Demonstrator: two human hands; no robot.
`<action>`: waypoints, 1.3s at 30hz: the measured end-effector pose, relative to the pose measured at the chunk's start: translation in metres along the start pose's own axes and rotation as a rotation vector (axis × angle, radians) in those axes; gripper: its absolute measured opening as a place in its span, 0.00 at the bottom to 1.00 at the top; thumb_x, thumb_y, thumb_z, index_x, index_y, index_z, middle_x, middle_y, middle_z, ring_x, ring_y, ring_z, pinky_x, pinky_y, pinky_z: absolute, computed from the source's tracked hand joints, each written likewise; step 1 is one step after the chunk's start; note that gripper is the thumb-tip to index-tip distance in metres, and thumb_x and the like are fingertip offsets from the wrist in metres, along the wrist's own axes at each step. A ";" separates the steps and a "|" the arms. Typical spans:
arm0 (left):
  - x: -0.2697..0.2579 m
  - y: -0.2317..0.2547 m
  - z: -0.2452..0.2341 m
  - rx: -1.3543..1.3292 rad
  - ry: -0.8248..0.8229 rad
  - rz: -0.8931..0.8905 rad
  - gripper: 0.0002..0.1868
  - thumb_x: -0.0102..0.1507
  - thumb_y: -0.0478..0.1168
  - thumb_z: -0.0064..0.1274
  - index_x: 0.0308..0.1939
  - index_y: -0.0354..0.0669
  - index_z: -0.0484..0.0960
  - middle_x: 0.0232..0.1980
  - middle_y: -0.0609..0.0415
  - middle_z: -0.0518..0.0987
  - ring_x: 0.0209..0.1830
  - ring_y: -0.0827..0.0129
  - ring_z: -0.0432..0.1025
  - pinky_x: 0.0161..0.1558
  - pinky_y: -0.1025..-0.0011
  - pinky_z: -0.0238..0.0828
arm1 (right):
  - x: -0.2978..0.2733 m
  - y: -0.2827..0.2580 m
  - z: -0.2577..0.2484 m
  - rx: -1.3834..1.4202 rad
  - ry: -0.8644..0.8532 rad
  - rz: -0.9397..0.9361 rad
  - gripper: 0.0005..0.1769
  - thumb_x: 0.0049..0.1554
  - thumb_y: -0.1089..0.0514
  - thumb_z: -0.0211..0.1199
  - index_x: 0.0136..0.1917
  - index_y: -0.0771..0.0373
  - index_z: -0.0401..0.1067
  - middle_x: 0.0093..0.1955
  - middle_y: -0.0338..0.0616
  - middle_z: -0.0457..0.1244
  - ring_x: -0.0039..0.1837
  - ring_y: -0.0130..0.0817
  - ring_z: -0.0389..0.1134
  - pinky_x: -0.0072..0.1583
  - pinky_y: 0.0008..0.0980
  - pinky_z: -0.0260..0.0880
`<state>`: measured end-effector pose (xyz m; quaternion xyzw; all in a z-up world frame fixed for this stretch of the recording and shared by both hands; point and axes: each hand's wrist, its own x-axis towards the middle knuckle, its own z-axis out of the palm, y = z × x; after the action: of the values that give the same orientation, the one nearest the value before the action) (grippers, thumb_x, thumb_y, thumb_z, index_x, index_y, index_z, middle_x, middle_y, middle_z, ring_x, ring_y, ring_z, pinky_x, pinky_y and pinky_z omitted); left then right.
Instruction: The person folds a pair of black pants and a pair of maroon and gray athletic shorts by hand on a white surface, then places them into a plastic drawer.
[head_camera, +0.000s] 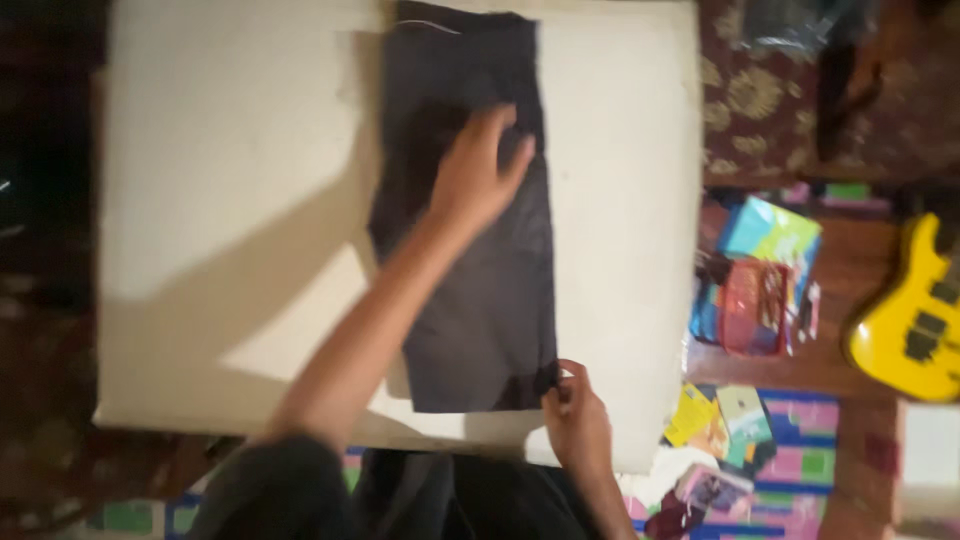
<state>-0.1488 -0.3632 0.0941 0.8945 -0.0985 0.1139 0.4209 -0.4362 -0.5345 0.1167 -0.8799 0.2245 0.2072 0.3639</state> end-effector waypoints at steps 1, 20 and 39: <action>-0.043 0.007 -0.020 0.098 0.019 0.070 0.26 0.69 0.49 0.58 0.66 0.41 0.73 0.67 0.41 0.74 0.69 0.46 0.68 0.66 0.52 0.67 | -0.002 -0.003 -0.001 -0.025 0.063 -0.074 0.24 0.56 0.58 0.64 0.65 0.58 0.67 0.49 0.51 0.70 0.45 0.44 0.75 0.45 0.41 0.74; -0.332 -0.005 -0.146 -0.027 -0.359 -0.680 0.24 0.59 0.51 0.65 0.45 0.34 0.78 0.48 0.43 0.79 0.45 0.54 0.79 0.46 0.61 0.77 | -0.052 0.030 0.044 0.137 0.043 -0.009 0.19 0.50 0.53 0.76 0.48 0.68 0.75 0.37 0.49 0.72 0.37 0.37 0.73 0.40 0.34 0.72; -0.231 0.000 -0.057 0.530 -0.283 -0.109 0.32 0.70 0.49 0.39 0.78 0.47 0.60 0.84 0.46 0.48 0.84 0.44 0.34 0.65 0.19 0.20 | 0.079 -0.063 0.073 -0.958 0.653 -0.348 0.41 0.67 0.44 0.48 0.84 0.71 0.49 0.88 0.56 0.44 0.88 0.55 0.37 0.73 0.76 0.21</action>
<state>-0.3764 -0.3003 0.0627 0.9841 -0.0750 -0.0129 0.1604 -0.3522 -0.4605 0.0618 -0.9878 0.0590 -0.0583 -0.1320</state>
